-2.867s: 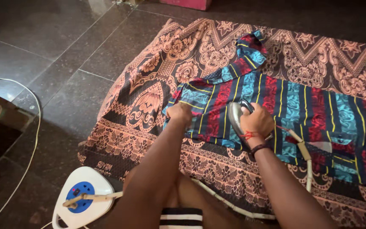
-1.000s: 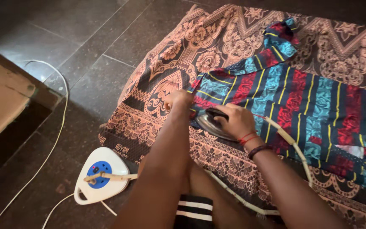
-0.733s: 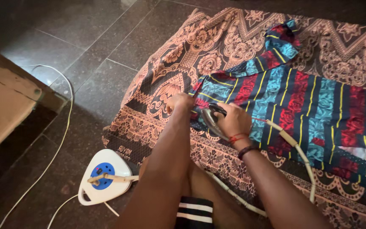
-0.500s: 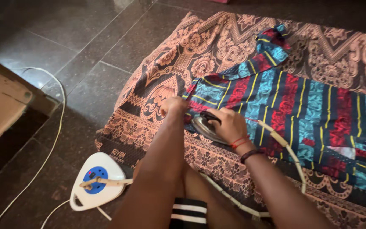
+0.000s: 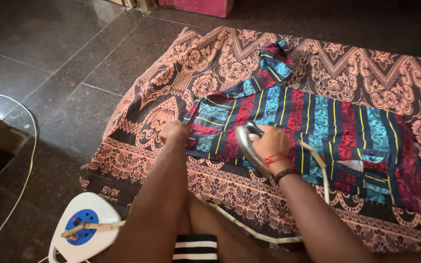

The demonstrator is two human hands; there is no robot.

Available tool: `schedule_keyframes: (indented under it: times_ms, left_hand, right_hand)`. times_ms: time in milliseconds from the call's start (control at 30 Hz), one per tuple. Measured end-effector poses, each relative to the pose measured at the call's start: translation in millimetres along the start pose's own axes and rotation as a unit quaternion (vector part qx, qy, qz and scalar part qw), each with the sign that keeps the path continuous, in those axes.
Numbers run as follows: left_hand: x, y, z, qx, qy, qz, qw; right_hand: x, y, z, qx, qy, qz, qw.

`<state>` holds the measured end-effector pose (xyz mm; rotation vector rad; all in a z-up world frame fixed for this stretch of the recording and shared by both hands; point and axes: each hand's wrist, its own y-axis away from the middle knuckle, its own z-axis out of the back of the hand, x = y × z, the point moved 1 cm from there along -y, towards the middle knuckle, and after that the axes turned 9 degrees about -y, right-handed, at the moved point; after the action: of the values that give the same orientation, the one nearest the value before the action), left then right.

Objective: The person irons a patterned shirt laid out on a patterned mat on the floor. They use a handheld iron to smooth the fabric, adjusting the shirt's position and sleeves as needed.

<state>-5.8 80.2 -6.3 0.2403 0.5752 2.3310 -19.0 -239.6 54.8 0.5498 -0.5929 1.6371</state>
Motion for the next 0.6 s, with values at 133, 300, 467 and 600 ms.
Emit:
schedule_keyframes:
  times_ms: [133,300,467,600]
  left_hand:
    - [-2,7,3,-0.018,0.003,0.001,1.000]
    - [-13,30,19,-0.061,-0.056,-0.025,0.996]
    - [-69,58,9,-0.292,-0.208,-0.198,0.912]
    - [-111,88,-52,-0.284,-0.013,-0.500,0.818]
  right_hand:
    - [-39,-24,28,-0.048,0.070,-0.006,0.996]
    - [-81,-33,34,-0.031,0.009,-0.017,0.999]
    - [-87,-29,31,-0.015,-0.037,0.106,0.994]
    - [-74,-27,33,0.001,-0.037,0.178,0.983]
